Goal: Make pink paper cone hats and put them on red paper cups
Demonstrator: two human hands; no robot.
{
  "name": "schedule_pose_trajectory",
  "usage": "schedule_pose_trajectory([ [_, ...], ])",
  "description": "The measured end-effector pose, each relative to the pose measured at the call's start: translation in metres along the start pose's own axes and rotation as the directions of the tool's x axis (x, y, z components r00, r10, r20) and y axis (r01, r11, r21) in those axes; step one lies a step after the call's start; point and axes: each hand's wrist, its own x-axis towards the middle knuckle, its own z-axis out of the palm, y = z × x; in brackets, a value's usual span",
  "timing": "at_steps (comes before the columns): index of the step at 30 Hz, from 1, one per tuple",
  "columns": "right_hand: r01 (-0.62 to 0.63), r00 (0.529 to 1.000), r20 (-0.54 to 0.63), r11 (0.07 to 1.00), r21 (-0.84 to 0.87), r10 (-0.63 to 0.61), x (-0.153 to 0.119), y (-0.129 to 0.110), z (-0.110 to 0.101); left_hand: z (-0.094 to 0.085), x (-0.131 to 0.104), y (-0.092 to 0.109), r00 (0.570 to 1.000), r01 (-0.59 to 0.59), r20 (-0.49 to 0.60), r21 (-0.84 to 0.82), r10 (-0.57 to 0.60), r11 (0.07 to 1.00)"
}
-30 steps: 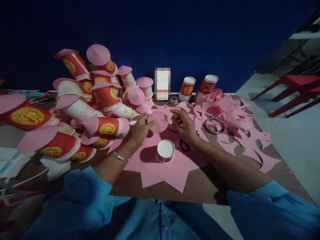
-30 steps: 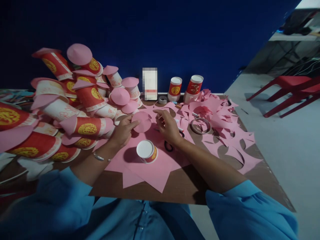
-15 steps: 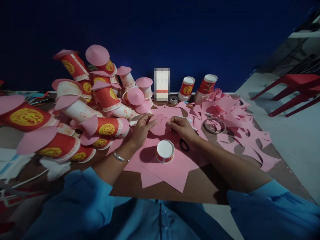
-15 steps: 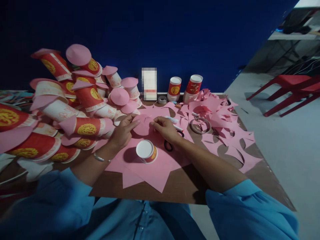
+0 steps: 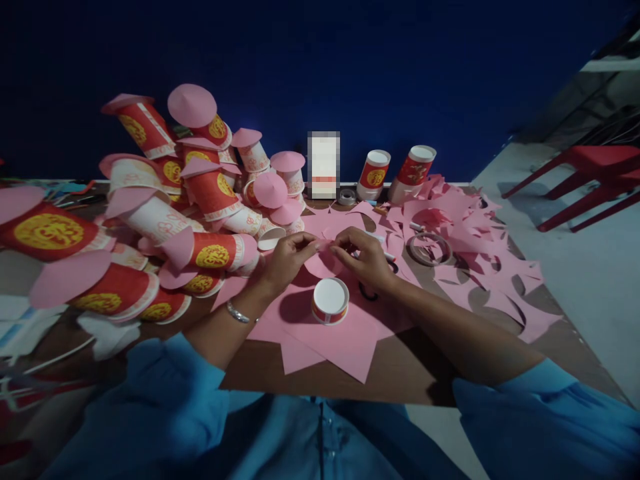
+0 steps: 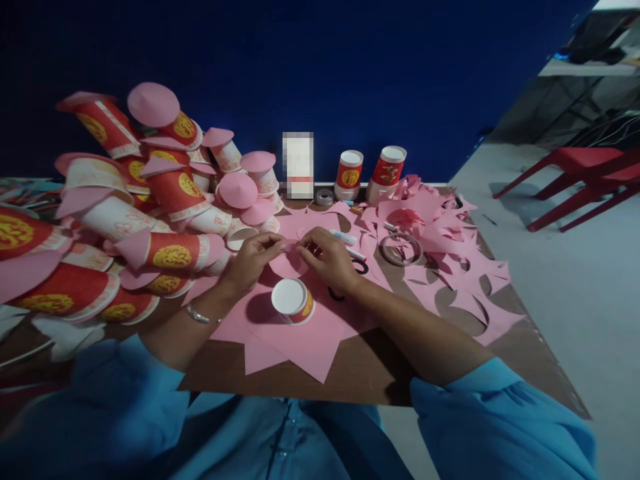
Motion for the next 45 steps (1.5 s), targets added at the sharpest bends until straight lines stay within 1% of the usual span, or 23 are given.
schedule_pose_trajectory([
  [3, -0.019, 1.000, -0.016, 1.000, -0.011, 0.019, 0.001, 0.001, 0.001, 0.000, -0.001, 0.002, 0.999, -0.022, 0.023, 0.020, 0.022, 1.000],
  [9, -0.090, 0.996, 0.002, 0.995, -0.033, 0.090, 0.001, 0.003, 0.002, -0.001, -0.003, 0.004, 0.997, -0.081, 0.025, 0.117, 0.078, 0.990],
  [14, -0.093, 0.996, -0.011, 0.994, -0.055, 0.093, 0.000, 0.003, 0.002, 0.001, -0.006, 0.005, 0.988, -0.153, 0.063, 0.173, 0.144, 0.973],
  [18, -0.106, 0.994, -0.008, 0.994, -0.040, 0.106, 0.000, 0.003, 0.002, 0.002, -0.008, 0.004, 0.967, -0.253, 0.042, 0.304, 0.252, 0.919],
  [20, -0.116, 0.993, -0.007, 0.993, -0.011, 0.116, 0.000, 0.002, 0.002, 0.002, -0.008, 0.005, 0.957, -0.281, 0.036, 0.364, 0.289, 0.888],
  [23, -0.138, 0.990, 0.031, 0.990, -0.002, 0.138, 0.001, 0.002, 0.002, 0.001, -0.008, 0.007, 0.953, -0.292, 0.040, 0.393, 0.301, 0.872],
  [25, -0.164, 0.984, 0.059, 0.986, -0.030, 0.165, 0.000, 0.002, 0.002, 0.001, -0.008, 0.009, 0.955, -0.288, 0.043, 0.389, 0.295, 0.875],
  [27, -0.167, 0.983, 0.061, 0.984, -0.062, 0.171, 0.000, 0.001, 0.002, 0.001, -0.008, 0.009, 0.956, -0.284, 0.036, 0.384, 0.293, 0.879],
  [29, -0.132, 0.990, 0.037, 0.987, -0.095, 0.136, 0.000, 0.000, 0.001, 0.002, -0.008, 0.009, 0.954, -0.282, 0.018, 0.384, 0.298, 0.879],
  [30, -0.095, 0.995, 0.019, 0.988, -0.124, 0.098, 0.000, -0.001, -0.001, 0.001, -0.008, 0.009, 0.953, -0.281, 0.005, 0.383, 0.302, 0.880],
  [32, 0.020, 1.000, -0.011, 0.974, -0.227, -0.023, 0.001, -0.004, -0.005, 0.001, -0.008, 0.010, 0.948, -0.276, -0.046, 0.370, 0.314, 0.887],
  [33, 0.094, 0.995, -0.008, 0.951, -0.295, -0.101, 0.002, -0.005, -0.008, 0.000, -0.009, 0.011, 0.942, -0.275, -0.088, 0.353, 0.324, 0.895],
  [35, 0.245, 0.967, 0.046, 0.871, -0.427, -0.250, 0.003, -0.007, -0.013, -0.001, -0.009, 0.012, 0.931, -0.264, -0.171, 0.293, 0.322, 0.919],
  [36, 0.307, 0.948, 0.082, 0.823, -0.477, -0.307, 0.004, -0.008, -0.016, -0.001, -0.009, 0.013, 0.939, -0.243, -0.181, 0.257, 0.294, 0.935],
  [37, 0.357, 0.930, 0.115, 0.778, -0.517, -0.349, 0.004, -0.008, -0.018, -0.002, -0.009, 0.014, 0.957, -0.204, -0.163, 0.215, 0.241, 0.955],
  [39, 0.407, 0.905, 0.150, 0.709, -0.576, -0.398, 0.005, -0.009, -0.021, -0.002, -0.008, 0.013, 0.995, -0.068, -0.066, 0.109, 0.075, 0.992],
  [40, 0.408, 0.903, 0.153, 0.689, -0.599, -0.402, 0.005, -0.009, -0.023, -0.002, -0.008, 0.012, 1.000, 0.020, -0.006, 0.053, -0.020, 0.998],
  [41, 0.401, 0.906, 0.154, 0.680, -0.614, -0.395, 0.006, -0.010, -0.023, -0.002, -0.007, 0.011, 0.993, 0.110, 0.047, -0.008, -0.110, 0.994],
  [43, 0.379, 0.920, 0.171, 0.693, -0.614, -0.352, 0.006, -0.010, -0.024, -0.002, -0.006, 0.008, 0.955, 0.279, 0.138, -0.126, -0.262, 0.952],
  [45, 0.383, 0.923, 0.220, 0.713, -0.588, -0.315, 0.005, -0.010, -0.024, -0.001, -0.004, 0.006, 0.910, 0.400, 0.207, -0.215, -0.359, 0.891],
])
